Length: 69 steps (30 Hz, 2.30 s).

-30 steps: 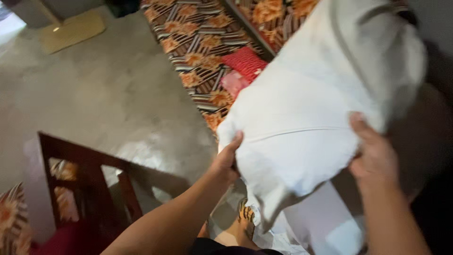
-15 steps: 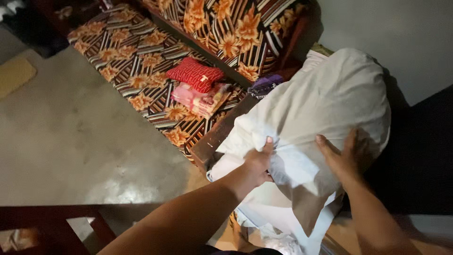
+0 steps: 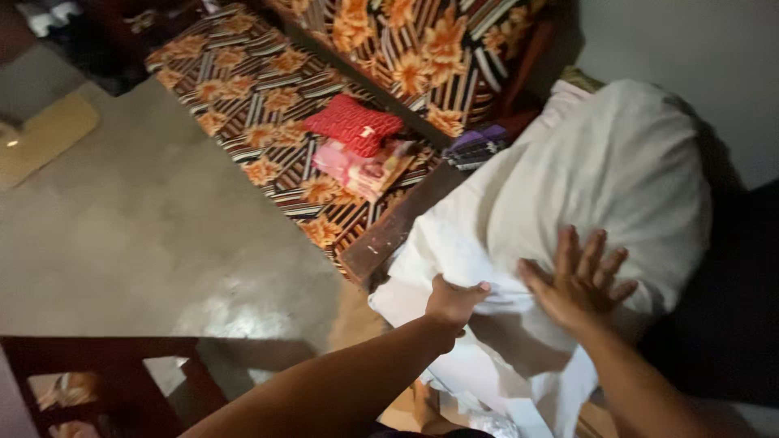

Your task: The person organizes pillows on a bed and a couch by carrying them between locations, smoothing the pillowcases, and placing them in neat arrangements.

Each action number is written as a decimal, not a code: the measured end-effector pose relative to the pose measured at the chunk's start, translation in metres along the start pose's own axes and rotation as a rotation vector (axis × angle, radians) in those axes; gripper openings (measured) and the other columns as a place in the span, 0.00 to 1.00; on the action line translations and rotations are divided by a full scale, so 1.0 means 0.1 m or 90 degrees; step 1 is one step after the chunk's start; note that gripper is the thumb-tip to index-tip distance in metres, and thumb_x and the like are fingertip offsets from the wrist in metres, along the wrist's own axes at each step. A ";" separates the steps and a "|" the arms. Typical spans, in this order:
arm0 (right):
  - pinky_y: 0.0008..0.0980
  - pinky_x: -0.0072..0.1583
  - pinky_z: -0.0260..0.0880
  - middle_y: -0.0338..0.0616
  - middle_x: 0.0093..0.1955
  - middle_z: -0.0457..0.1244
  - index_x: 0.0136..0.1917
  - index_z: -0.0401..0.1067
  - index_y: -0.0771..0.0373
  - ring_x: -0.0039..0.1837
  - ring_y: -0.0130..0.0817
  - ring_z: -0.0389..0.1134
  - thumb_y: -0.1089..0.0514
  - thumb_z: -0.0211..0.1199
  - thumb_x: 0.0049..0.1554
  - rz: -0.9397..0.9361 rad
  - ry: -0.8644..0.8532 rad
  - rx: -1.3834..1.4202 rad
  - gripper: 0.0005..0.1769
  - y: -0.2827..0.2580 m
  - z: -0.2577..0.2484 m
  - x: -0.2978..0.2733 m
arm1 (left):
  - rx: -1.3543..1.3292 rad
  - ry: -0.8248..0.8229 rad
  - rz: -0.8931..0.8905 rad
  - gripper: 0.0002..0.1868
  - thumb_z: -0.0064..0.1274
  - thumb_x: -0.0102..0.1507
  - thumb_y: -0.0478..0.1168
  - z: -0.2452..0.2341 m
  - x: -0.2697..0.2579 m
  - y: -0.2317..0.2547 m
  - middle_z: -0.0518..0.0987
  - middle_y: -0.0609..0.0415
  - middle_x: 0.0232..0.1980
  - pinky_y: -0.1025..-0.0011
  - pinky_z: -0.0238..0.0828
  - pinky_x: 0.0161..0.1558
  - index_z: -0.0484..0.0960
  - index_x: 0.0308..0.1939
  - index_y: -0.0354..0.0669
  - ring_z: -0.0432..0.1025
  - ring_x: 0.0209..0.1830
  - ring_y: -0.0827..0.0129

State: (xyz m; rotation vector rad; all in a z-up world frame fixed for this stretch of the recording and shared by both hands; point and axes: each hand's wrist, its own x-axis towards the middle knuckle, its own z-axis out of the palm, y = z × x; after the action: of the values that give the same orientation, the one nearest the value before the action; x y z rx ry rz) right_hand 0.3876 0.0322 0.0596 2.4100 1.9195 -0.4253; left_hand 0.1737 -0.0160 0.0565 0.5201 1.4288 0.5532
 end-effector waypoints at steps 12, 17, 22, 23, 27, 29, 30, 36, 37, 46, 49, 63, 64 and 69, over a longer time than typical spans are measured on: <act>0.78 0.71 0.16 0.43 0.85 0.15 0.82 0.23 0.34 0.82 0.61 0.11 0.09 0.33 0.45 0.031 -0.031 0.009 0.61 -0.13 -0.09 0.04 | 0.388 0.147 0.286 0.40 0.58 0.61 0.61 -0.07 -0.15 0.32 0.49 0.42 0.81 0.49 0.56 0.71 0.63 0.72 0.53 0.52 0.76 0.36; 0.78 0.71 0.17 0.43 0.86 0.22 0.83 0.29 0.36 0.83 0.61 0.17 0.11 0.32 0.48 -0.021 0.086 -0.011 0.58 -0.13 0.02 -0.21 | 0.652 0.072 0.349 0.20 0.49 0.65 0.59 0.04 -0.04 0.25 0.45 0.51 0.84 0.38 0.38 0.76 0.87 0.53 0.60 0.33 0.80 0.30; 0.78 0.69 0.18 0.44 0.85 0.20 0.84 0.28 0.34 0.81 0.66 0.14 0.10 0.36 0.47 0.000 -0.014 -0.040 0.61 -0.20 -0.12 -0.11 | 0.612 0.152 0.354 0.16 0.53 0.67 0.57 0.08 -0.07 0.23 0.51 0.48 0.81 0.39 0.42 0.74 0.85 0.53 0.59 0.38 0.80 0.30; 0.78 0.69 0.18 0.44 0.85 0.20 0.84 0.28 0.34 0.81 0.66 0.14 0.10 0.36 0.47 -0.008 -0.014 -0.041 0.61 -0.25 -0.19 -0.07 | 0.608 0.159 0.353 0.16 0.53 0.67 0.57 0.07 -0.11 0.25 0.51 0.48 0.81 0.39 0.42 0.74 0.85 0.53 0.59 0.38 0.80 0.30; 0.80 0.70 0.20 0.47 0.87 0.24 0.84 0.35 0.38 0.80 0.70 0.23 0.17 0.49 0.48 0.005 -0.011 0.010 0.59 -0.51 -0.32 -0.04 | 0.309 0.217 0.264 0.48 0.58 0.58 0.55 -0.02 -0.18 0.39 0.43 0.32 0.79 0.46 0.53 0.72 0.54 0.77 0.48 0.45 0.77 0.29; 0.81 0.72 0.22 0.47 0.88 0.27 0.84 0.39 0.40 0.80 0.69 0.31 0.22 0.55 0.49 0.000 0.032 0.074 0.58 -0.62 -0.36 -0.09 | 0.292 0.245 0.289 0.47 0.58 0.57 0.54 -0.01 -0.18 0.45 0.43 0.31 0.79 0.48 0.54 0.72 0.55 0.76 0.47 0.47 0.76 0.30; 0.78 0.73 0.26 0.51 0.87 0.30 0.82 0.43 0.45 0.82 0.65 0.32 0.25 0.58 0.51 -0.072 0.100 0.127 0.55 -0.66 -0.38 -0.09 | 0.286 0.251 0.279 0.47 0.57 0.59 0.55 0.00 -0.15 0.49 0.43 0.32 0.80 0.48 0.53 0.72 0.55 0.77 0.47 0.45 0.77 0.29; 0.74 0.75 0.33 0.49 0.86 0.39 0.81 0.49 0.49 0.85 0.53 0.38 0.31 0.61 0.54 -0.186 0.149 0.218 0.50 -0.69 -0.69 0.07 | 0.296 0.254 0.305 0.42 0.52 0.63 0.57 0.30 -0.19 0.69 0.45 0.35 0.81 0.43 0.51 0.72 0.56 0.77 0.51 0.45 0.78 0.29; 0.74 0.76 0.33 0.49 0.86 0.40 0.81 0.49 0.49 0.86 0.53 0.38 0.30 0.60 0.56 -0.194 0.149 0.213 0.49 -0.64 -0.71 0.16 | 0.293 0.255 0.295 0.41 0.51 0.62 0.58 0.36 -0.21 0.74 0.45 0.39 0.82 0.41 0.54 0.71 0.57 0.76 0.56 0.46 0.78 0.31; 0.81 0.68 0.33 0.55 0.84 0.31 0.83 0.42 0.43 0.79 0.76 0.29 0.23 0.58 0.52 -0.049 0.058 0.120 0.55 -0.11 0.02 0.82 | 0.522 0.209 0.427 0.42 0.51 0.65 0.50 0.63 -0.20 1.06 0.37 0.44 0.86 0.22 0.30 0.69 0.51 0.81 0.63 0.33 0.82 0.30; 0.81 0.69 0.36 0.51 0.85 0.33 0.82 0.45 0.39 0.81 0.73 0.30 0.23 0.55 0.54 -0.018 0.025 0.077 0.50 -0.27 -0.15 0.78 | 0.598 0.165 0.415 0.57 0.62 0.52 0.42 0.61 -0.14 1.15 0.34 0.45 0.85 0.24 0.33 0.69 0.46 0.81 0.63 0.30 0.83 0.32; 0.83 0.70 0.25 0.45 0.86 0.29 0.81 0.42 0.32 0.82 0.71 0.23 0.29 0.35 0.62 0.000 0.067 0.053 0.35 -0.12 0.19 0.90 | 0.599 0.185 0.354 0.41 0.51 0.64 0.52 0.86 0.16 0.99 0.37 0.43 0.84 0.24 0.36 0.69 0.51 0.78 0.63 0.34 0.81 0.30; 0.84 0.67 0.24 0.49 0.85 0.27 0.81 0.40 0.35 0.80 0.74 0.22 0.30 0.36 0.60 -0.037 0.085 0.011 0.38 -0.12 0.22 0.88 | 0.607 0.172 0.355 0.40 0.50 0.64 0.53 0.85 0.16 0.98 0.37 0.41 0.84 0.23 0.35 0.69 0.51 0.79 0.62 0.33 0.81 0.29; 0.84 0.69 0.25 0.46 0.87 0.27 0.82 0.39 0.33 0.82 0.72 0.22 0.31 0.33 0.62 0.014 0.065 -0.047 0.37 -0.22 0.21 0.83 | 0.607 0.182 0.336 0.39 0.47 0.65 0.50 0.88 0.17 1.02 0.36 0.40 0.84 0.24 0.34 0.69 0.51 0.79 0.60 0.33 0.82 0.30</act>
State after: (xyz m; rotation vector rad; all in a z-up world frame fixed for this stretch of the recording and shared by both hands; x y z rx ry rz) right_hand 0.3792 0.1123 0.0238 2.4483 1.9102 -0.2305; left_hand 0.2575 0.0732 0.1151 1.6611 1.7977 0.3255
